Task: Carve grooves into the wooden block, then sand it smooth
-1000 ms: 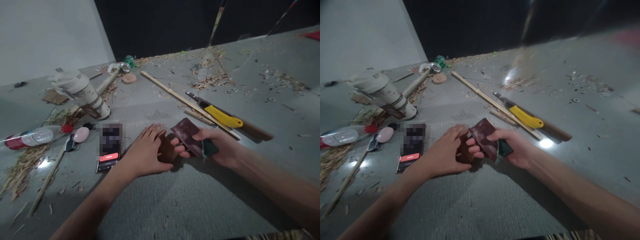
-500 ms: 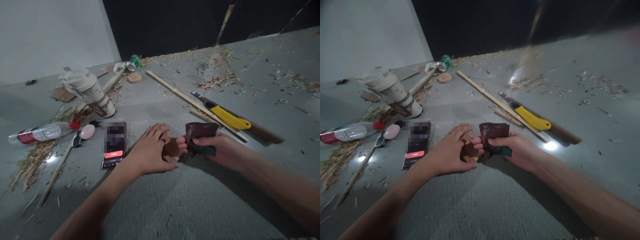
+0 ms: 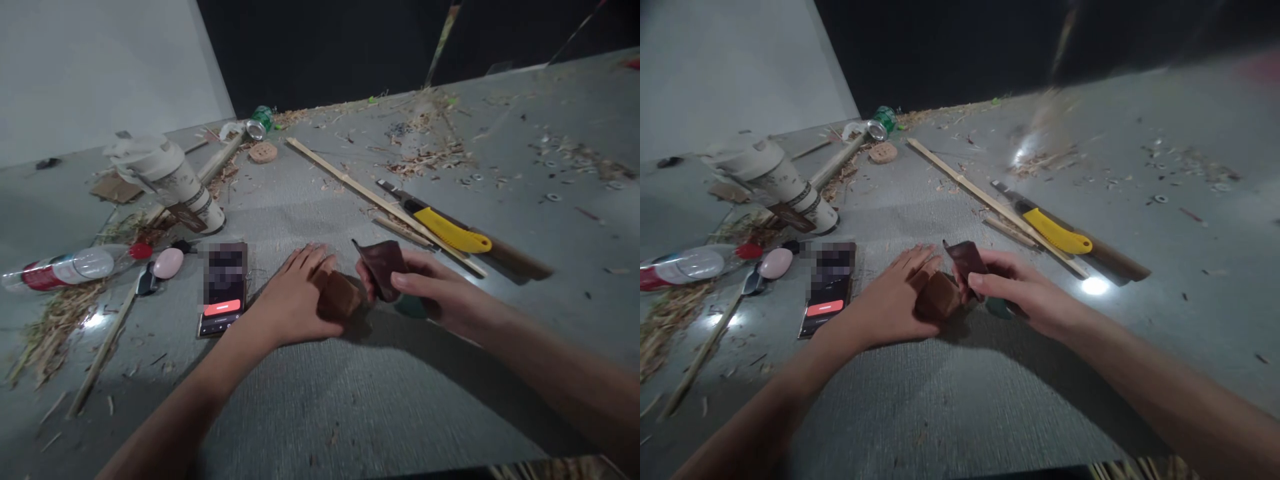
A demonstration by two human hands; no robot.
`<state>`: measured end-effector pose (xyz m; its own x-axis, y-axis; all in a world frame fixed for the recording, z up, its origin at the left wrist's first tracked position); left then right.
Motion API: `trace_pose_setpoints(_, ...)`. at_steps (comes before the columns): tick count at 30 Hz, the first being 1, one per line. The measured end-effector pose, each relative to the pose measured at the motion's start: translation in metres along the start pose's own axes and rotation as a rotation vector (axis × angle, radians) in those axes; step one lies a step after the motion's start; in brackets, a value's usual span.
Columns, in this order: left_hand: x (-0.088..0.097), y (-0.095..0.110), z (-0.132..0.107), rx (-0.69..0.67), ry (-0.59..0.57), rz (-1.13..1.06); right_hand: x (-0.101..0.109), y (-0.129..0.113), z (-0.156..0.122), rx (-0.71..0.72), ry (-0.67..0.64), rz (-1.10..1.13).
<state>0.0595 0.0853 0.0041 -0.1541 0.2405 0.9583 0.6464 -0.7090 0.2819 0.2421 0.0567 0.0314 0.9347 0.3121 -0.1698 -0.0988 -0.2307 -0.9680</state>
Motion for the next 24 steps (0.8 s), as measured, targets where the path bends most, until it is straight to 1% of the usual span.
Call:
trace_pose_setpoints(2, -0.001, -0.001, 0.0, 0.004, -0.008, 0.0, -0.005, -0.005, -0.001, 0.041, -0.057, -0.035)
trace_pose_setpoints(3, -0.001, -0.001, 0.0, 0.008, -0.009, 0.0, -0.005, -0.005, -0.001, 0.032, -0.055, -0.012)
trace_pose_setpoints(7, -0.001, -0.001, 0.001, 0.009, -0.007, -0.009, -0.002, 0.008, -0.001, -0.123, 0.014, 0.188)
trace_pose_setpoints(9, -0.001, -0.001, 0.002, 0.005, -0.002, -0.014, -0.001, 0.014, -0.001, -0.169, 0.024, 0.248)
trace_pose_setpoints(11, -0.001, -0.001, 0.002, 0.005, 0.01, -0.016, 0.002, 0.018, 0.0, -0.191, 0.048, 0.259)
trace_pose_setpoints(14, -0.002, -0.002, 0.002, 0.007, 0.014, -0.01, 0.008, 0.024, 0.0, -0.236, 0.118, 0.246)
trace_pose_setpoints(16, -0.002, -0.002, 0.002, 0.006, 0.008, -0.006, 0.01, 0.027, 0.0, -0.241, 0.141, 0.249)
trace_pose_setpoints(18, -0.001, -0.001, 0.002, 0.003, 0.006, -0.005, 0.01, 0.026, 0.001, -0.197, 0.123, 0.244)
trace_pose_setpoints(20, 0.001, 0.0, 0.002, 0.003, 0.005, -0.005, 0.009, 0.021, 0.003, -0.116, 0.097, 0.171)
trace_pose_setpoints(22, 0.003, 0.001, 0.002, 0.007, -0.006, -0.005, 0.01, 0.013, 0.004, -0.001, 0.086, -0.006)
trace_pose_setpoints(24, 0.004, 0.001, 0.003, 0.015, -0.018, -0.005, 0.012, 0.004, 0.005, 0.131, 0.112, -0.262)
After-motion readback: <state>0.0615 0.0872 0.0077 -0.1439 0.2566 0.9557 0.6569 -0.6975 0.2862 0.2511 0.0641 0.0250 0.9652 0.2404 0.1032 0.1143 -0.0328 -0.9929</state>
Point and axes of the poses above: each hand's wrist, its own z-axis towards the middle knuckle, its own x-axis out of the back of the hand, y = z × x, the point moved 6 cm from there along z, towards the middle knuckle, and after that the axes turned 4 degrees about z, right-handed, at the moved point
